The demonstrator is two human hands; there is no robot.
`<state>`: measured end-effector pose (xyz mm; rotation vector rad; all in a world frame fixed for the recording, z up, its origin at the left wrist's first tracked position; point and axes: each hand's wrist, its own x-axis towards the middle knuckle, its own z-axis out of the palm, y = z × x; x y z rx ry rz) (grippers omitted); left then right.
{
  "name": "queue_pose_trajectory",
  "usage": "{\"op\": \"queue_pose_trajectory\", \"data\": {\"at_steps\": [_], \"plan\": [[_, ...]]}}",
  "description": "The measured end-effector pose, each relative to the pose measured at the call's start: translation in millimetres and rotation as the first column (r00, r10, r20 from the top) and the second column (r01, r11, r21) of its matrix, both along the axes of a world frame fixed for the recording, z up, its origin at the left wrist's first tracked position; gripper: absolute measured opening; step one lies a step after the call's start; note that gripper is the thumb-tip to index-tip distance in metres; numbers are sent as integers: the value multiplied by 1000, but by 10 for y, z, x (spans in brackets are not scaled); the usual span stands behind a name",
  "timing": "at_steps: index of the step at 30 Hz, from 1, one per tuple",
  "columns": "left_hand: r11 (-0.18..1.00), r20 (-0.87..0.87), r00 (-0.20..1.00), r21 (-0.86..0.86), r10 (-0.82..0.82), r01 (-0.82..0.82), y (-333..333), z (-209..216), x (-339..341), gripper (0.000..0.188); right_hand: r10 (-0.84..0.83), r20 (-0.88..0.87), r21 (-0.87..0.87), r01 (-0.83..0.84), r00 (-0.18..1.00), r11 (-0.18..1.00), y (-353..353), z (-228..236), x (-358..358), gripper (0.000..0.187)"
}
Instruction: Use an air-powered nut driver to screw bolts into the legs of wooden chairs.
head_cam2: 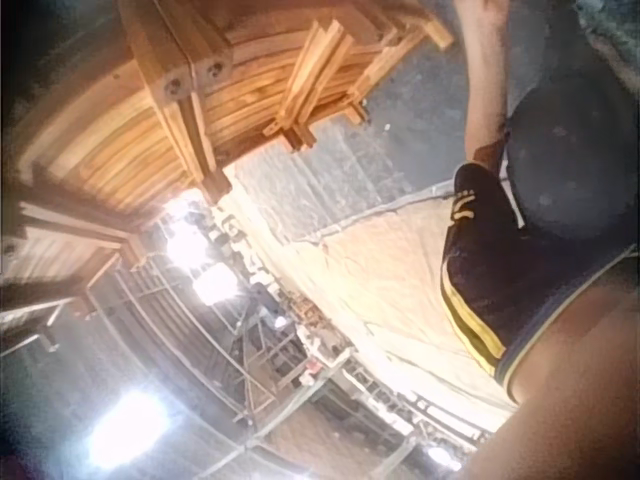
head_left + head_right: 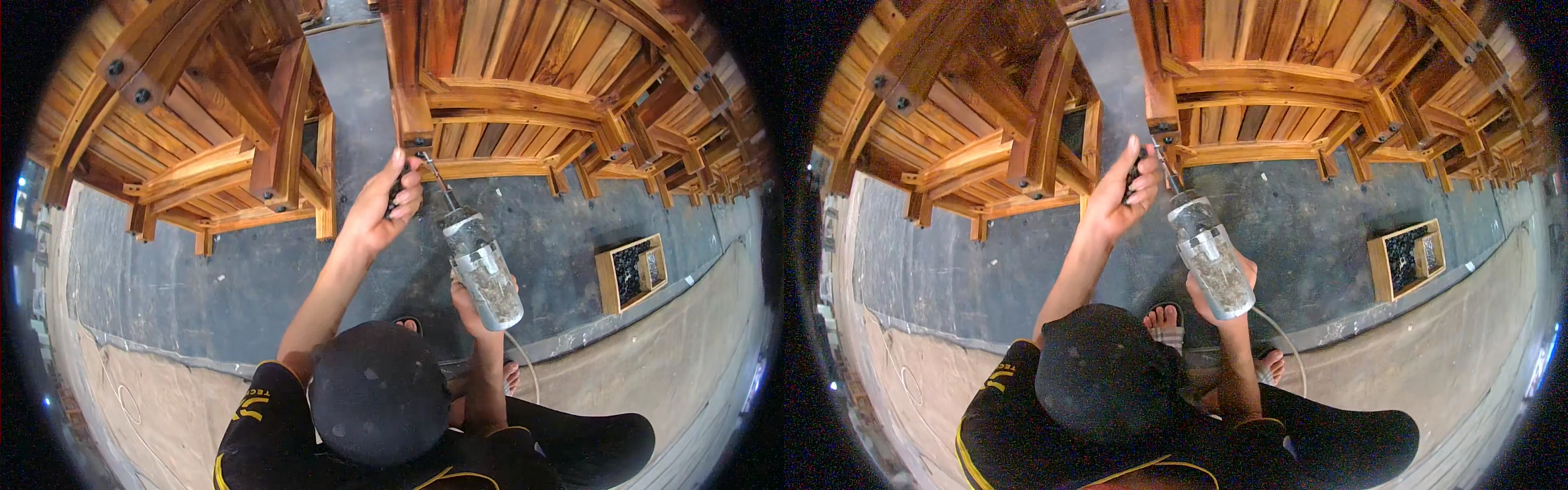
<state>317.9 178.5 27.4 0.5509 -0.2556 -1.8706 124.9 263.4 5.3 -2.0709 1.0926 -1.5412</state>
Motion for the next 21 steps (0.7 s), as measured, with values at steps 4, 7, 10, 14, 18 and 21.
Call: {"op": "queue_pose_trajectory", "data": {"at_steps": [4, 7, 10, 14, 18, 21], "plan": [[993, -29, 1000, -117, -3, -1, -96, 106, -78, 32, -17, 174, 124, -5, 985, 992, 74, -264, -45, 10], [987, 2, 1000, -163, -11, 12, -97, 198, -61, 34, -62, 36, 146, 56, 997, 988, 74, -223, -30, 9], [977, 62, 998, -212, -14, 27, -79, 238, -1, 30, -63, -16, 366, 65, 998, 928, 116, -263, -40, 8], [952, 147, 988, -292, -55, 96, -133, 288, 23, 27, -3, 81, 383, -28, 997, 923, 77, -162, -70, 8], [935, 259, 961, -306, -98, 178, -205, 309, 41, 24, -32, 152, 316, -18, 988, 949, 56, -63, -48, 10], [935, 348, 933, -294, -86, 196, -219, 393, 116, 21, -17, 174, 352, -46, 985, 935, 77, 19, -32, 12]]}}
